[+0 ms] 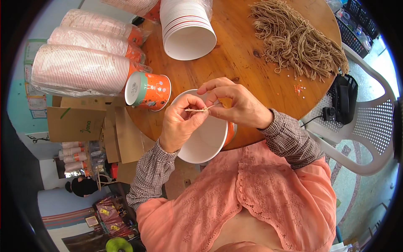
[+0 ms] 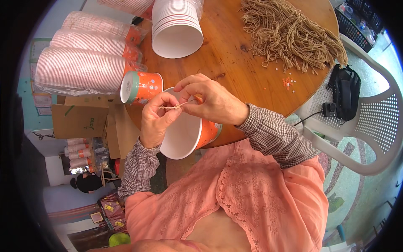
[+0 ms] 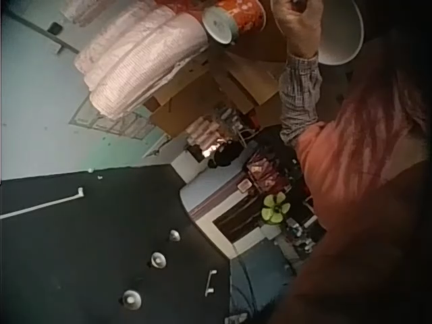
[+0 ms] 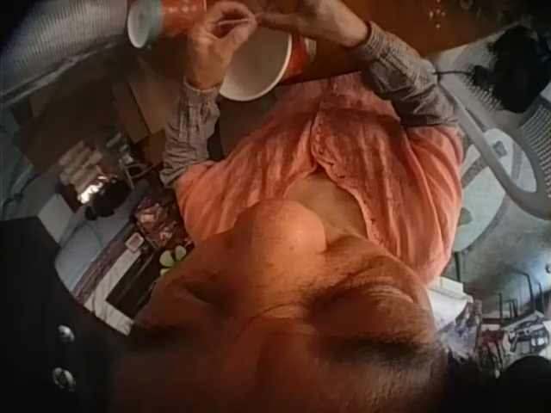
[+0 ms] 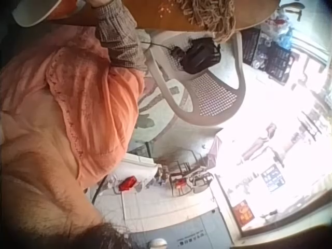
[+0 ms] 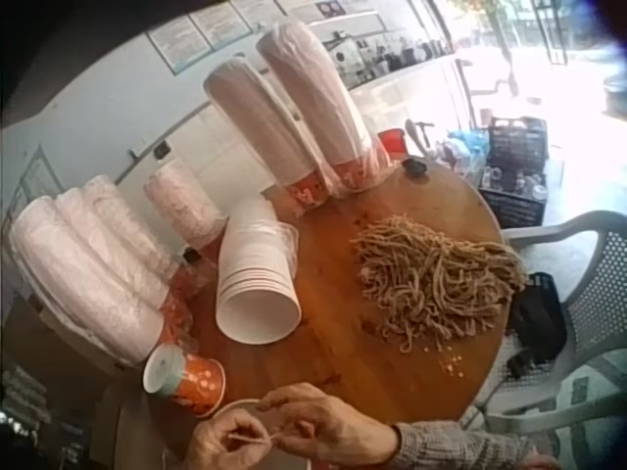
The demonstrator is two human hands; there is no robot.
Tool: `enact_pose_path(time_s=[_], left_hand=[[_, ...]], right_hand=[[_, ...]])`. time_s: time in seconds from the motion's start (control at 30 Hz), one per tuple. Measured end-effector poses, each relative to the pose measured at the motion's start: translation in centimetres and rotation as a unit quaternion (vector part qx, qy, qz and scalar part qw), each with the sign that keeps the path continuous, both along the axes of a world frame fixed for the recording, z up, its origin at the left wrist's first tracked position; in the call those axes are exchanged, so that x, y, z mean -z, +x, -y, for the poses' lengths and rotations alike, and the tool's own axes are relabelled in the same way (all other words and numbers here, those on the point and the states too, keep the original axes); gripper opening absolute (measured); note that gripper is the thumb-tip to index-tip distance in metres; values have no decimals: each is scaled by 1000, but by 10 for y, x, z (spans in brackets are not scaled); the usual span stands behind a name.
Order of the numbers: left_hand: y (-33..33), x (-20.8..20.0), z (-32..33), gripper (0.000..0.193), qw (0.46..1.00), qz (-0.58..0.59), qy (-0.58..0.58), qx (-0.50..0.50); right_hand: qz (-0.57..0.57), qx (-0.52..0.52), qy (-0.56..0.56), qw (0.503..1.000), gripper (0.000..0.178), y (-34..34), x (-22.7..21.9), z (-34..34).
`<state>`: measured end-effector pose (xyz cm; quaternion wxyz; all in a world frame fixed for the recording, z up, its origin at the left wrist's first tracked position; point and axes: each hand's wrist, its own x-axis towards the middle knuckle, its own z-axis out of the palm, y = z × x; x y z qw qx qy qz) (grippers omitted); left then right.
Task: Threading twine through small decorative buckets to create handles.
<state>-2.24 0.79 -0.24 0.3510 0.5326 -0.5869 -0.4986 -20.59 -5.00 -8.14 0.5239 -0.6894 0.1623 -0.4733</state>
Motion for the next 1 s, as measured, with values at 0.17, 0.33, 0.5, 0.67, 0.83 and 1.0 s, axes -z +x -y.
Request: enact_pose_path(time_s=[0.17,0.33,0.5,0.67,0.83,1.0], left_hand=[[-1,0,0,8,999,-18,-19,20],[1,2,1,8,999,-29,-16,12],[5,1,2,10,999,-49,-21,12],[3,-4,1,10,999,-32,-42,1],[0,-2,-1,10,998,-49,-18,-22],[0,1,1,10,999,-42,-7,-21]], right_hand=[[-28,14,-48,998,13,2,-2,-3],[-39,8,-64,997,12,1,-3,-2],[-52,3,-67,996,13,-4,-4,1],[10,-2,-16,1000,14,-13,-11,8],[-25,31,-73,997,12,-13,-18,4],[-22,44,-90,995,10,-9,-12,2]])
